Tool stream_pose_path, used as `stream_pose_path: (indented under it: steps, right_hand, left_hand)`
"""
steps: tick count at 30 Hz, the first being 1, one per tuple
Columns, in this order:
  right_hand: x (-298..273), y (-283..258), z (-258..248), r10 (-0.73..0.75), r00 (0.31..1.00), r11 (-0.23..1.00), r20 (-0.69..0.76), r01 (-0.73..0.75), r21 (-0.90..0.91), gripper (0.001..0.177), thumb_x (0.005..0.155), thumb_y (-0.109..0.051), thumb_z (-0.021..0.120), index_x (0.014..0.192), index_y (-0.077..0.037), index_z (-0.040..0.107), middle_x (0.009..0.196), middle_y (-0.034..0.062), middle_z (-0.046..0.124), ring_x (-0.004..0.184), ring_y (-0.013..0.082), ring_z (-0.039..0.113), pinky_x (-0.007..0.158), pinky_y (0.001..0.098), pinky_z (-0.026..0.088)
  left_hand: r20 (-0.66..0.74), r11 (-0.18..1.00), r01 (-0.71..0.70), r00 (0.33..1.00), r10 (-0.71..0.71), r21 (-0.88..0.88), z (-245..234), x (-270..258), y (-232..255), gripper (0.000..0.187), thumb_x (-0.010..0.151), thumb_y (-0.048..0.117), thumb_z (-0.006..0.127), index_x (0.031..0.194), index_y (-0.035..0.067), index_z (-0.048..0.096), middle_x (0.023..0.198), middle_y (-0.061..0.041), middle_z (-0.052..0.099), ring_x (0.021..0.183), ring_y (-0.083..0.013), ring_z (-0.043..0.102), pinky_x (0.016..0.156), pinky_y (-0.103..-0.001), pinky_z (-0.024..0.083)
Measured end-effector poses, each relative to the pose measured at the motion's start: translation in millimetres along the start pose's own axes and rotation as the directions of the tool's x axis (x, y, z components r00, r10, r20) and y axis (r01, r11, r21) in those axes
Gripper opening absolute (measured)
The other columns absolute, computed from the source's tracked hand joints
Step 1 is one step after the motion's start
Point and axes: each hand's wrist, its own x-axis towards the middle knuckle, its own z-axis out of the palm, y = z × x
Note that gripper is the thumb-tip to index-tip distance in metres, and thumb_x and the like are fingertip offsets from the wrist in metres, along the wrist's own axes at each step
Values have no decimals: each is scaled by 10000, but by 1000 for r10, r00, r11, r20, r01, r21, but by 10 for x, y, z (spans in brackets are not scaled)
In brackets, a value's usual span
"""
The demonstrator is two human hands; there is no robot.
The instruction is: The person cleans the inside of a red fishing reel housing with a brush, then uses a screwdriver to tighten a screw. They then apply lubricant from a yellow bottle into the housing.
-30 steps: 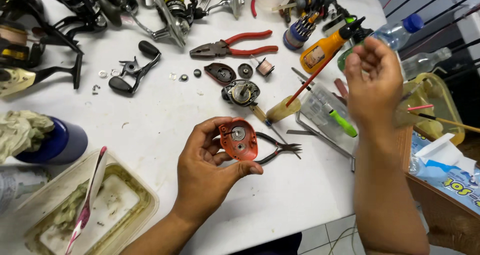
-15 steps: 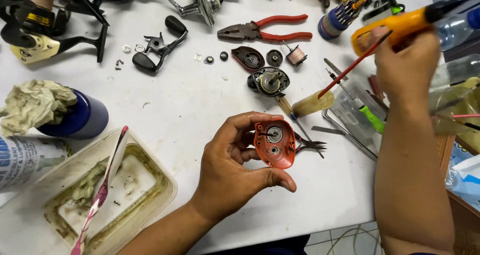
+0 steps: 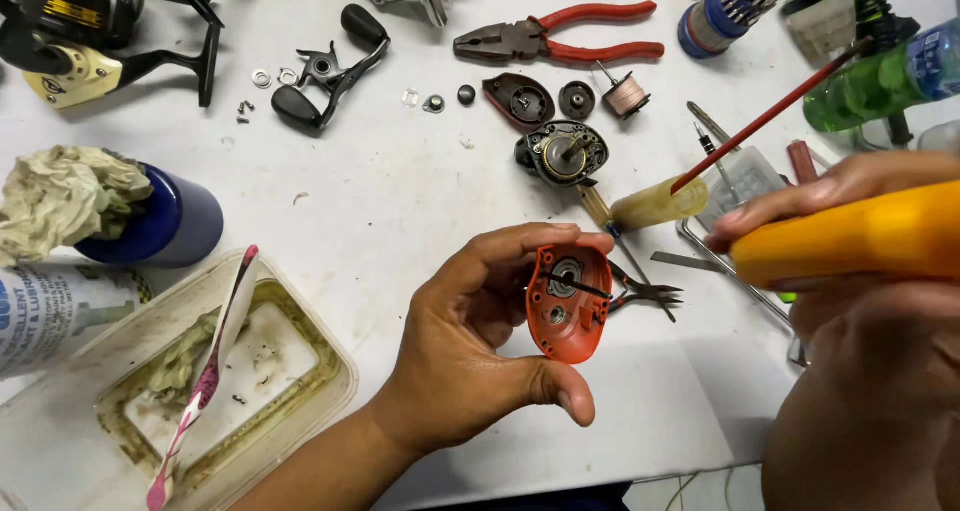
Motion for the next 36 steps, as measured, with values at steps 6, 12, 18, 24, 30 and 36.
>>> stream_pose_path:
  steps: [6,12,18,24,30,36]
  right_hand:
    - [23,-183,75,1,961,988,277,-44,151,636,858,-185,697,1411,-79,402,1094,168,630,1087,300,746,1026,438,708]
    - [-65,-41,16,36,956,999,292,-42,14,666,720,-49,814,1292,-4,475,1282,189,653,1233,254,714,1066,299,627]
    - [8,-82,-51,37,958,999,283,-28,-37,649,710,-95,794,1291,5,523,1220,215,656,1169,262,695,1020,288,589]
    - [-24,-65,-82,26,969,999,246,-18,-33,653,670,-94,821,1235,-27,500,1163,176,691,1141,274,782,1065,342,671]
    - [-10,-86,-99,44,963,999,266,-34,-42,631,649,-61,839,1206,-20,544,1173,164,689,1148,276,788,1042,332,690]
    - [71,-151,-66,35,952,993,305,0,-116,603,645,-93,844,1180,-13,575,1123,185,726,1109,256,789,1004,315,675]
  left_hand:
    - [-16,994,-29,1000,27,-107,-36,10,-49,852,696,231,888,1416,38,477,1405,-246,614,1313,-283,611,1127,-378,539]
    - [-121,989,5,992,-23,-148,-25,51,-26,983,668,398,888,1450,-13,456,1383,-245,624,1308,-273,606,1150,-366,504]
    - [-120,986,25,992,-45,-164,-10,41,-33,1056,715,554,871,1491,-13,434,1405,-241,614,1319,-264,596,1173,-392,483]
    - [-91,993,6,996,-17,-119,-44,-4,-35,956,701,301,881,1501,22,440,1453,-241,590,1370,-284,566,1162,-401,494]
    - [-54,996,-58,997,55,-60,-65,-31,-57,915,722,232,882,1508,55,447,1489,-224,573,1382,-277,562,1185,-418,491]
    - [-70,995,-71,995,65,-73,-65,-29,-73,913,716,243,886,1498,55,455,1481,-232,577,1363,-281,583,1193,-421,490]
